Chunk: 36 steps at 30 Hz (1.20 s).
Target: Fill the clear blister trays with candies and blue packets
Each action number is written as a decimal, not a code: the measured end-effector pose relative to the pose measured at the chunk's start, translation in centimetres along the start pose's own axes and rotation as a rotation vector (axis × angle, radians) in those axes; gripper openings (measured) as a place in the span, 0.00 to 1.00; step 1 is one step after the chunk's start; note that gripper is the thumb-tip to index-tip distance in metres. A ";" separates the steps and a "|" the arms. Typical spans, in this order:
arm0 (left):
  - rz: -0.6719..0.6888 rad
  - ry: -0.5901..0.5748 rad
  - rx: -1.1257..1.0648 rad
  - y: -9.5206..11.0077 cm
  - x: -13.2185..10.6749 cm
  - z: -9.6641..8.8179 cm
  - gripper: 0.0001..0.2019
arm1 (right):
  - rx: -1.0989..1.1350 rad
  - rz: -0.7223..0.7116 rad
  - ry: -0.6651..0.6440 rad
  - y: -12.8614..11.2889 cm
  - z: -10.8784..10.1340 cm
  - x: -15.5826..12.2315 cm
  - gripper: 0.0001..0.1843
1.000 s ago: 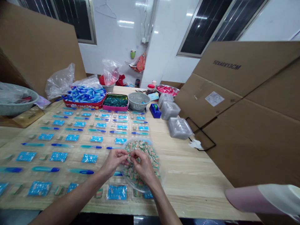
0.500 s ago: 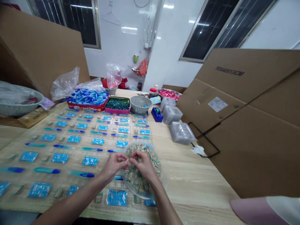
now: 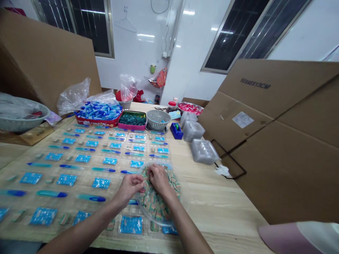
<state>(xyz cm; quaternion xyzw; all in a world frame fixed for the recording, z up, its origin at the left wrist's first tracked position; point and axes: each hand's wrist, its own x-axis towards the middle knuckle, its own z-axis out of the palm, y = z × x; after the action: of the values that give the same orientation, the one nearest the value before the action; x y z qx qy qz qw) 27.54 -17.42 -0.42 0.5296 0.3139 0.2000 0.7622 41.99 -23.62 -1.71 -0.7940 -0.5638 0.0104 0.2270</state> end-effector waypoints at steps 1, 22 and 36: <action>0.001 0.000 0.001 0.0 0.0 0.0 0.10 | 0.034 -0.008 0.004 0.0 -0.1 0.0 0.10; -0.018 -0.054 -0.196 0.6 -0.8 0.5 0.15 | 0.904 0.245 -0.040 -1.5 -3.3 -4.2 0.08; 0.257 -0.043 0.060 -1.3 -0.8 1.1 0.12 | 0.593 0.093 0.152 -3.2 -4.6 -5.6 0.08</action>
<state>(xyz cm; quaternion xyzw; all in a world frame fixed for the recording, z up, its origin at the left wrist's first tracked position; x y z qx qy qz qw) 27.63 -19.14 -1.16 0.5922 0.2329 0.2750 0.7207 38.37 -29.47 2.30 -0.7165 -0.4808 0.1253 0.4896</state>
